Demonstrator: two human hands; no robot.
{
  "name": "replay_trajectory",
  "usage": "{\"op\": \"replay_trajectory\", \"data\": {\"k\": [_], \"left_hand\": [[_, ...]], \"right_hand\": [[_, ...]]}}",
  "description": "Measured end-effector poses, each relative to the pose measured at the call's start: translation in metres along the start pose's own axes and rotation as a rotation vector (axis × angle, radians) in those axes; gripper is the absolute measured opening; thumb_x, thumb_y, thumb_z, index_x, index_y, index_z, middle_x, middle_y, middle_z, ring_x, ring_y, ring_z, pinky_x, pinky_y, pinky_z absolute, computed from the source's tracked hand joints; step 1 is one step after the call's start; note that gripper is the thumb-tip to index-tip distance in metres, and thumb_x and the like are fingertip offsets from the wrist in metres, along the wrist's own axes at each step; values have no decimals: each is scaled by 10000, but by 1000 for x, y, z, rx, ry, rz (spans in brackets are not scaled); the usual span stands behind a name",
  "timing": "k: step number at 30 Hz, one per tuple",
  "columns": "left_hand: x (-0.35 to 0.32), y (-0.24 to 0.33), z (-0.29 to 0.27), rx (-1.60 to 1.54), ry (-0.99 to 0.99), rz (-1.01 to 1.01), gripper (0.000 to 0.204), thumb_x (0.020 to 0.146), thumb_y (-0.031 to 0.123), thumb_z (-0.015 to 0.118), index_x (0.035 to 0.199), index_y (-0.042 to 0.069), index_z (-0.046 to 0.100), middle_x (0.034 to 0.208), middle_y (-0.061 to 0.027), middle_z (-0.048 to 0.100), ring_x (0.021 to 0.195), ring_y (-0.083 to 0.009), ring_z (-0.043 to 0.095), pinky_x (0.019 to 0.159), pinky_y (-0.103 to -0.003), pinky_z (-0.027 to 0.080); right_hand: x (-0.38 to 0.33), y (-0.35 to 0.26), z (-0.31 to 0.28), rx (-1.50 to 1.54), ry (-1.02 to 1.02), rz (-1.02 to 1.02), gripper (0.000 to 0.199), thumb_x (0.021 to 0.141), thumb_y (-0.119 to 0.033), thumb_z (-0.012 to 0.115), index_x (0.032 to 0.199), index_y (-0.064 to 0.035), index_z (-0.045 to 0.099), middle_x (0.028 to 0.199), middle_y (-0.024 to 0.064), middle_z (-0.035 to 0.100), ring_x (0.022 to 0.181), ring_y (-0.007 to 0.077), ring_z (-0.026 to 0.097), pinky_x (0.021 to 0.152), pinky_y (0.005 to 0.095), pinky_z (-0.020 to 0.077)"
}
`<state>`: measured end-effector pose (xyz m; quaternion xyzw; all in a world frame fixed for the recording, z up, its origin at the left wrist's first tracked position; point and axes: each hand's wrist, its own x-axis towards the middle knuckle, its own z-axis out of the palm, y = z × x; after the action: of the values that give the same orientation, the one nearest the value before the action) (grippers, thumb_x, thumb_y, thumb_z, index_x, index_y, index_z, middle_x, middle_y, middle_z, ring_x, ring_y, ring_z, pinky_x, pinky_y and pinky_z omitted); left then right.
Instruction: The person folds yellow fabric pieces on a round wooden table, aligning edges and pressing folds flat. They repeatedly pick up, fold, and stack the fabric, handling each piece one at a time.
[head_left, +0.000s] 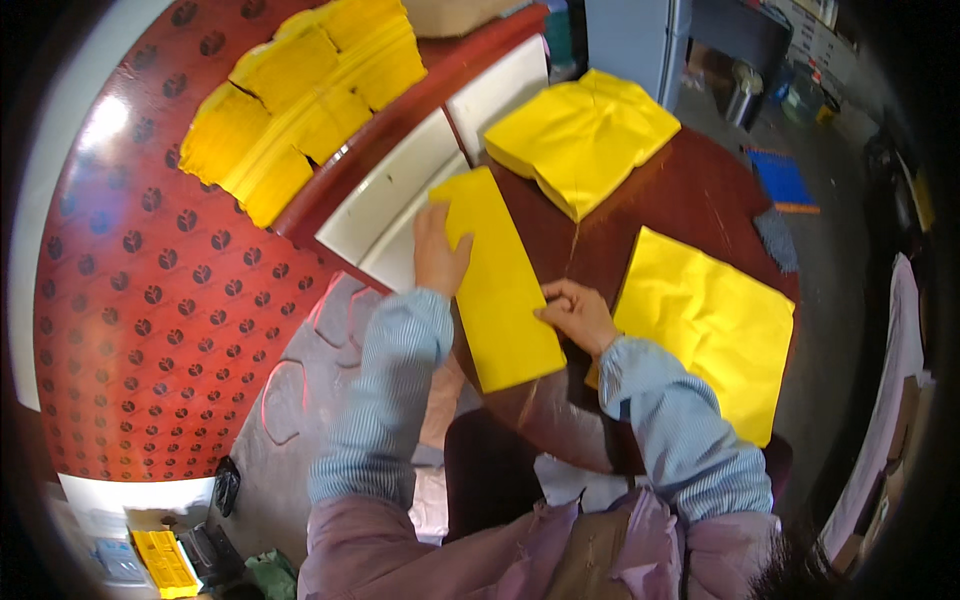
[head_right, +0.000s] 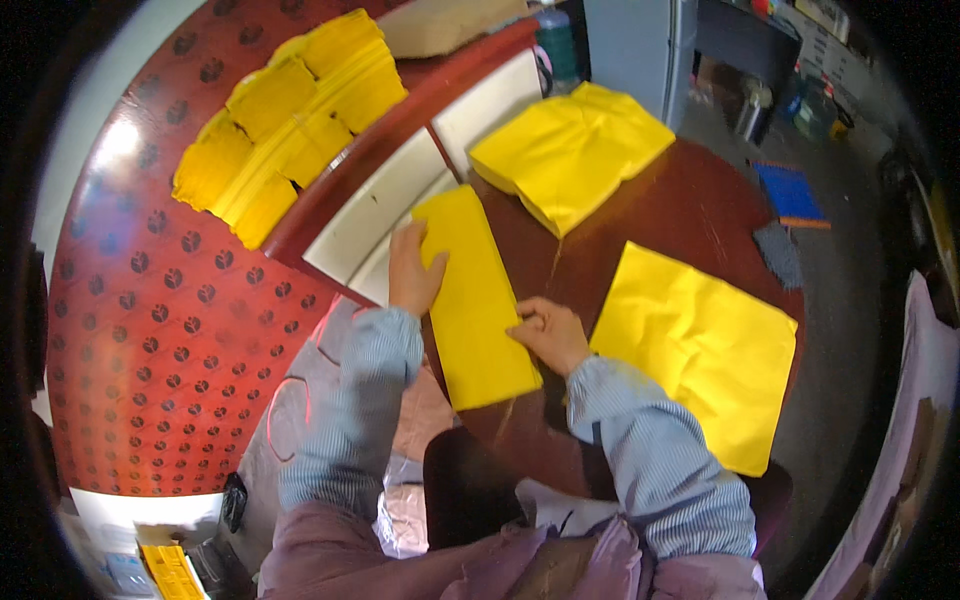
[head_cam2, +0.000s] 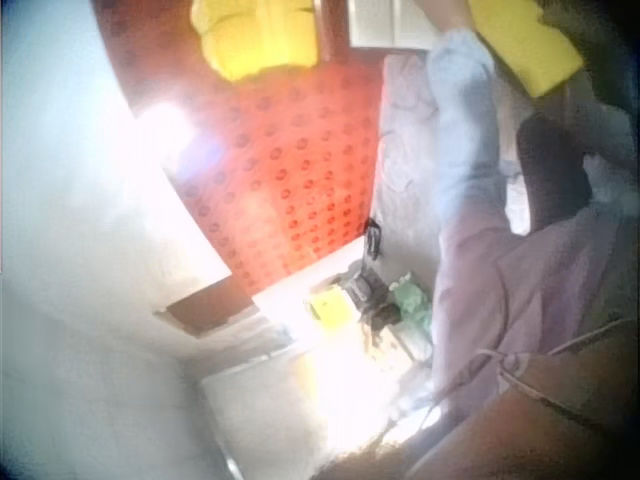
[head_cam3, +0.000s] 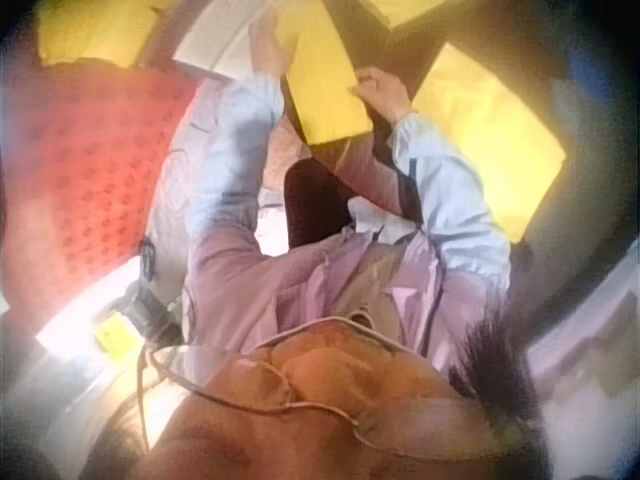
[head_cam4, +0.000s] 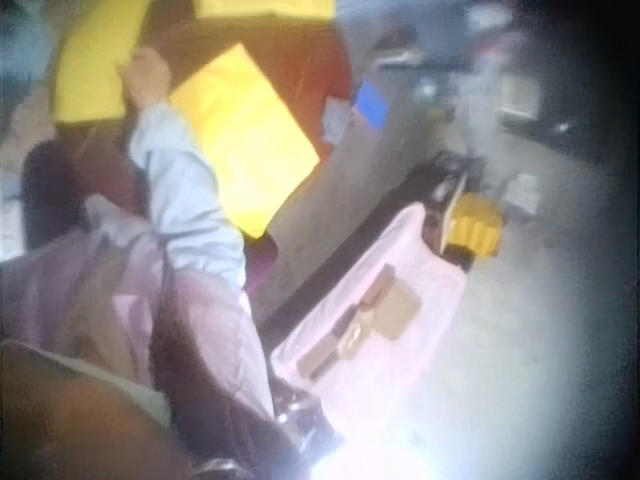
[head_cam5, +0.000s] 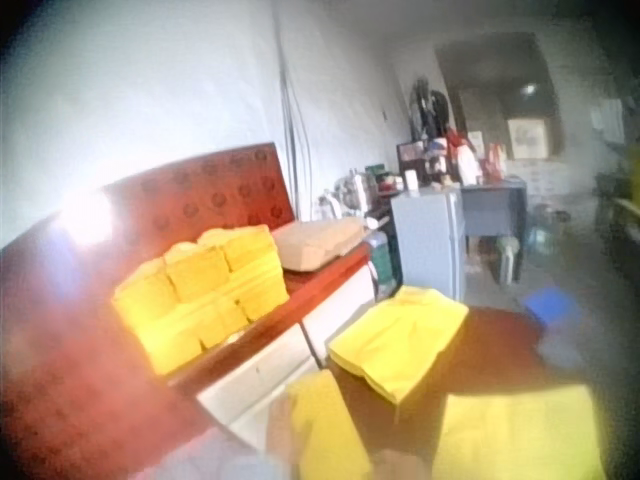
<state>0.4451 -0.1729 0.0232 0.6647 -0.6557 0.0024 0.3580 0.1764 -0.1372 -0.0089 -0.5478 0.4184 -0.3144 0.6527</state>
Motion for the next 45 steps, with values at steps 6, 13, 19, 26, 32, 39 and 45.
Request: {"op": "replay_trajectory", "data": {"k": [6, 13, 19, 26, 32, 39, 45], "left_hand": [[30, 2, 51, 250, -452, 99, 825, 1050, 538, 554, 1637, 13, 310, 1709, -234, 273, 1605, -390, 203, 1294, -501, 208], [19, 2, 60, 347, -401, 102, 937, 1029, 695, 456, 1657, 27, 264, 1737, -201, 219, 1627, -344, 143, 1305, -534, 131], [20, -11, 67, 295, -393, 117, 922, 1032, 653, 503, 1653, 15, 265, 1729, -226, 228, 1626, -364, 143, 1297, -555, 121], [26, 16, 14, 182, -315, 243, 793, 1041, 446, 625, 1610, -28, 342, 1682, -271, 317, 1598, -414, 226, 1273, -544, 217], [-99, 125, -53, 25, -446, 150, 693, 946, 217, 778, 1526, -23, 486, 1577, -288, 459, 1514, -420, 390, 1232, -474, 328], [-141, 158, -28, 158, -432, 31, 866, 787, 83, 893, 1544, 25, 476, 1563, -236, 453, 1453, -393, 453, 1208, -443, 367], [-155, 143, -24, -50, -395, -184, 869, 822, 71, 862, 1578, 36, 436, 1565, -165, 461, 1425, -309, 481, 1188, -403, 393]], "right_hand": [[-1, 1, -2, -70, 22, -11, 306, 906, -119, 788, 1166, 20, 706, 822, 44, 768, 693, 69, 657, 646, 245, 514], [-26, -9, -3, -59, 48, 1, 347, 862, -92, 826, 1120, 35, 632, 762, 68, 725, 625, 106, 650, 572, 264, 510], [-89, -16, -10, -130, 21, 0, 239, 936, -42, 752, 1067, -10, 556, 727, 36, 670, 579, 100, 659, 534, 237, 499], [-144, -3, -18, -526, 20, -286, 151, 917, -156, 709, 977, -59, 611, 868, 176, 715, 831, 403, 713, 735, 466, 558], [-128, 20, -25, -593, 104, -442, 163, 900, -80, 624, 1054, -31, 597, 988, 180, 642, 941, 412, 663, 844, 491, 546], [-121, 34, 3, -95, 209, -303, 252, 909, -10, 618, 1148, -24, 539, 1110, 226, 620, 1021, 470, 655, 861, 527, 543], [-115, 39, 11, 106, 121, -210, 326, 945, -43, 610, 1259, -7, 528, 1107, 265, 653, 1016, 465, 676, 851, 525, 552]]}}
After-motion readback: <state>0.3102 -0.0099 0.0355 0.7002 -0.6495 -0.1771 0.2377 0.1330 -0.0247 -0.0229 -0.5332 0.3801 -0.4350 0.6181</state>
